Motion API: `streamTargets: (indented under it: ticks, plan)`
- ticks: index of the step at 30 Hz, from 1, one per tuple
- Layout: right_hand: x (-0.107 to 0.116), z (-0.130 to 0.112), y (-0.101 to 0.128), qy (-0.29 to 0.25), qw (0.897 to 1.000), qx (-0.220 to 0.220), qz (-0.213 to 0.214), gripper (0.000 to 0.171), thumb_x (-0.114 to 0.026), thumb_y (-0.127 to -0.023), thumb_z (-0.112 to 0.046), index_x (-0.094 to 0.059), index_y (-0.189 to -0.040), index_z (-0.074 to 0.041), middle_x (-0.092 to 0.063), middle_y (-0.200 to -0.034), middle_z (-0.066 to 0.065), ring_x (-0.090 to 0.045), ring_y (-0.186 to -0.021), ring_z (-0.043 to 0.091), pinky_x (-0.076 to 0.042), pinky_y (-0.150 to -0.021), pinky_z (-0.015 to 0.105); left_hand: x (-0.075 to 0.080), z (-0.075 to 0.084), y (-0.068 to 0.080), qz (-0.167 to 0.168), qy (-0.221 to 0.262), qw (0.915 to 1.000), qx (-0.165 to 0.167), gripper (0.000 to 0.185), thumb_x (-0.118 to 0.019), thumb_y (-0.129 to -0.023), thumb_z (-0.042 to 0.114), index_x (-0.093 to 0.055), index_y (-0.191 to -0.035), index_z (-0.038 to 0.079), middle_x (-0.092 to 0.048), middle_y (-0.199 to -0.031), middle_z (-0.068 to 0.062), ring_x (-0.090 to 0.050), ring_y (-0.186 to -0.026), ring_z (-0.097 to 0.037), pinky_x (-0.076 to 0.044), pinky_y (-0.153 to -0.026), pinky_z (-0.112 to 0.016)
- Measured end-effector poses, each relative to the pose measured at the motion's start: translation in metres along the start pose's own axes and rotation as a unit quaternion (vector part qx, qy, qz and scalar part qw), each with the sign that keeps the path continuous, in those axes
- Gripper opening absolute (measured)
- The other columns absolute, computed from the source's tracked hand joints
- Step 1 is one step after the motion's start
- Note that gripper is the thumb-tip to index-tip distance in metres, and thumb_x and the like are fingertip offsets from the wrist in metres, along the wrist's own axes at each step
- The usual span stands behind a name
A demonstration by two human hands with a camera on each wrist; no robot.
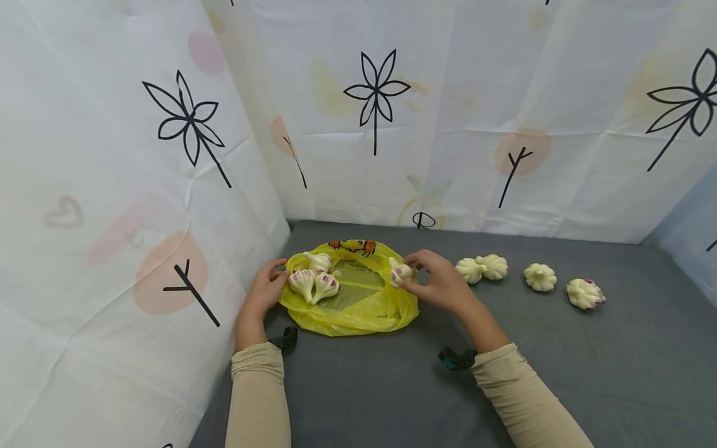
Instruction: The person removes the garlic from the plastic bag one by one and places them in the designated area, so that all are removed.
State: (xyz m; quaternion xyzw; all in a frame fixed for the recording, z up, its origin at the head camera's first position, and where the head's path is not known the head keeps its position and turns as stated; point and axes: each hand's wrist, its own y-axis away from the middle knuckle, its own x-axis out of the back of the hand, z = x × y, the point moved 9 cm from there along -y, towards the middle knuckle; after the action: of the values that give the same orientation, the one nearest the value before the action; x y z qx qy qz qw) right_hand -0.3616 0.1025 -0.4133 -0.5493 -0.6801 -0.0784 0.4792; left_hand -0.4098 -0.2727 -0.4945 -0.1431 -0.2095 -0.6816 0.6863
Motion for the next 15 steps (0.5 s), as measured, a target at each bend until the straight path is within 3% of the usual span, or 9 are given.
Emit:
streamTargets:
  ticks: [15]
  plan:
    - [0.023,0.006,0.031,0.026,0.998,0.042,0.024,0.034,-0.081,-0.083,-0.028,-0.067,-0.112,-0.018,-0.064,-0.105,-0.005,-0.058,-0.092,0.011,-0.051,-0.081,0.037,0.0,-0.003,-0.001,0.0,0.003,1.0,0.003,0.05,-0.047,-0.104,0.033,-0.038,-0.151,0.019,-0.053,-0.14,-0.018,-0.052,-0.129,-0.034,-0.042,-0.106,-0.05]
